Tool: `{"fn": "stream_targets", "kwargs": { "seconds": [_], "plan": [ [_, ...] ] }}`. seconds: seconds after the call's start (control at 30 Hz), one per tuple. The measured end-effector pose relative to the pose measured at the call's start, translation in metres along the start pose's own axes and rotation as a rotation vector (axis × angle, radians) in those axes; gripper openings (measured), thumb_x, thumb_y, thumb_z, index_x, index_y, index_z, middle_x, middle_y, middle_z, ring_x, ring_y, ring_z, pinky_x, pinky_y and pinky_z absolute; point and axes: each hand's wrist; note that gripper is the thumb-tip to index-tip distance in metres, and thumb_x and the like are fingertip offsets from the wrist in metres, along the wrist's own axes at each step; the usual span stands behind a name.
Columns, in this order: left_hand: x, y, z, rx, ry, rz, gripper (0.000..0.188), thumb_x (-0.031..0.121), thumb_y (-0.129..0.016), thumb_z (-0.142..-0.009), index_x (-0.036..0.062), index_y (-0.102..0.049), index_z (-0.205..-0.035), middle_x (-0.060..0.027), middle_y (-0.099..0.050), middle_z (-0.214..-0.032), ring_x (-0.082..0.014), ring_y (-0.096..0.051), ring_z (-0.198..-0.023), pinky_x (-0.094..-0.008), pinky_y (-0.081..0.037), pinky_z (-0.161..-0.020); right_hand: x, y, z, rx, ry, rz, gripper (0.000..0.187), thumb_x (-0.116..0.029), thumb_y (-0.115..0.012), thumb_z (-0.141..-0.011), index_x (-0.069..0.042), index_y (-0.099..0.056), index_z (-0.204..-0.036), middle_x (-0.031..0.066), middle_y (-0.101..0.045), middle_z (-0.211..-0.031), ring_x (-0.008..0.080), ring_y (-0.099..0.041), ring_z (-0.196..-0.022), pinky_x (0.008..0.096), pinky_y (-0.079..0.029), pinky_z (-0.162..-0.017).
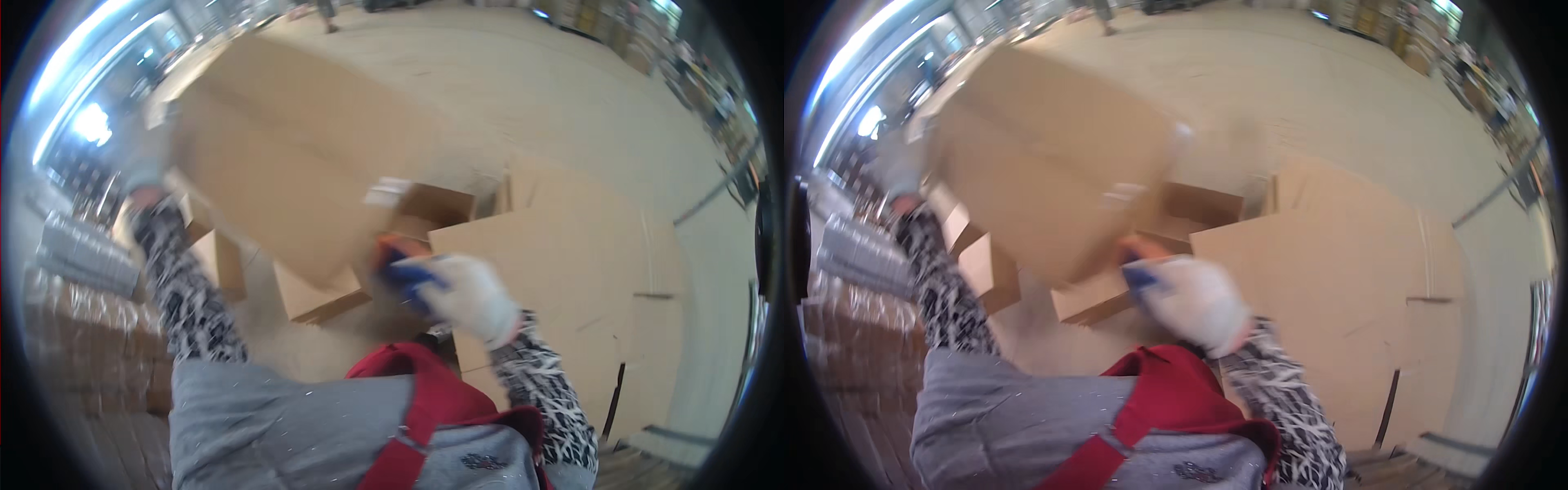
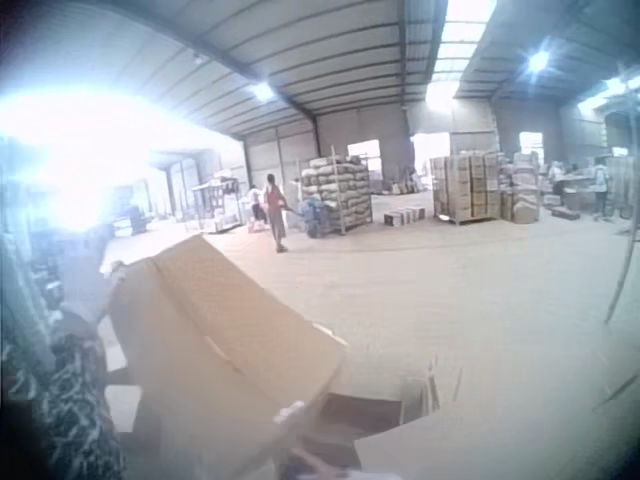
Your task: Assemble and seal cardboard boxes using a tape dispenser.
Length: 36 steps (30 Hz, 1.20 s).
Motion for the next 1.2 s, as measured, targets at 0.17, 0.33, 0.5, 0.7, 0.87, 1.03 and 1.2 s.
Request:
{"fn": "stream_targets", "kwargs": {
  "seconds": [0.17,0.33,0.5,0.7,0.87,1.03,1.2],
  "plan": [
    [0.106,0.034,0.142,-0.472,-0.499,1.853,0.043,0.015,-0.054,-0.094,0.0084,-0.048,-0.136,-0.0158,-0.05,-0.135,-0.0275,-0.053,-0.117,-0.0378,-0.038,-0.102,0.068,-0.014,0.072,0.039,0.006,-0.02,0.024,-0.021,-0.055,-0.082,-0.015,-0.069,-0.101,0.015,-0.066,-0.086,0.0341,-0.063,-0.08,0.0413,-0.051,-0.074],
    [0.335,0.001,0.397,-0.946,-1.494,1.291,0.063,0.042,-0.063,-0.084,0.0077,-0.047,-0.133,-0.0164,-0.044,-0.139,-0.0321,-0.036,-0.133,-0.0467,-0.027,-0.11,0.134,0.014,0.195,0.302,-0.434,-0.166,0.028,-0.016,-0.056,-0.082,-0.014,-0.068,-0.107,0.0156,-0.066,-0.087,0.0305,-0.064,-0.079,0.0389,-0.051,-0.074],
    [0.48,0.079,0.574,-0.65,-2.271,0.931,0.077,0.051,-0.059,-0.084,0.0102,-0.034,-0.143,-0.0126,-0.031,-0.15,-0.0295,-0.022,-0.141,-0.0498,-0.016,-0.114,0.133,-0.007,0.279,0.689,-0.99,-0.492,0.029,-0.013,-0.059,-0.084,-0.008,-0.066,-0.112,0.0141,-0.066,-0.087,0.0232,-0.064,-0.076,0.032,-0.051,-0.07],
    [0.562,0.129,0.696,-0.464,-2.435,0.81,0.086,0.049,-0.067,-0.075,0.0094,-0.033,-0.143,-0.0177,-0.027,-0.151,-0.0284,-0.022,-0.142,-0.05,-0.018,-0.114,0.09,-0.124,0.366,1.331,-1.295,-0.561,0.033,-0.021,-0.06,-0.089,0.003,-0.064,-0.111,0.0104,-0.069,-0.093,0.0152,-0.063,-0.08,0.0307,-0.05,-0.071],
    [0.608,0.102,0.764,-0.372,-2.242,1.294,0.007,0.019,-0.067,-0.066,0.0138,-0.067,-0.061,-0.0086,-0.064,-0.061,-0.0232,-0.066,-0.065,-0.0372,-0.051,-0.058,0.108,-0.075,0.397,1.202,-1.251,-0.381,0.031,-0.021,-0.059,-0.089,0.001,-0.065,-0.11,0.0108,-0.069,-0.095,0.0167,-0.063,-0.083,0.0313,-0.05,-0.072],
    [0.59,0.245,0.633,-0.582,-2.641,0.388,0.058,0.04,-0.079,-0.065,0.0072,-0.066,-0.111,-0.0114,-0.069,-0.105,-0.0291,-0.066,-0.097,-0.0384,-0.053,-0.081,0.107,-0.04,0.503,1.125,-1.235,0.023,0.03,-0.02,-0.058,-0.089,0.0,-0.065,-0.109,0.0112,-0.069,-0.095,0.0176,-0.064,-0.084,0.0319,-0.05,-0.073],
    [0.517,0.299,0.457,-0.667,-2.722,0.773,0.067,0.037,-0.082,-0.065,0.0075,-0.059,-0.121,-0.0127,-0.066,-0.111,-0.0275,-0.063,-0.103,-0.0383,-0.05,-0.084,0.105,0.005,0.599,1.045,-1.179,0.41,0.029,-0.019,-0.058,-0.089,0.0,-0.065,-0.109,0.0115,-0.068,-0.095,0.0184,-0.064,-0.084,0.0325,-0.05,-0.073]
  ]
}}
Point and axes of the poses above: each hand's wrist, its own z-axis away from the middle knuckle, its own y-axis out of the back of the hand, x = y × z
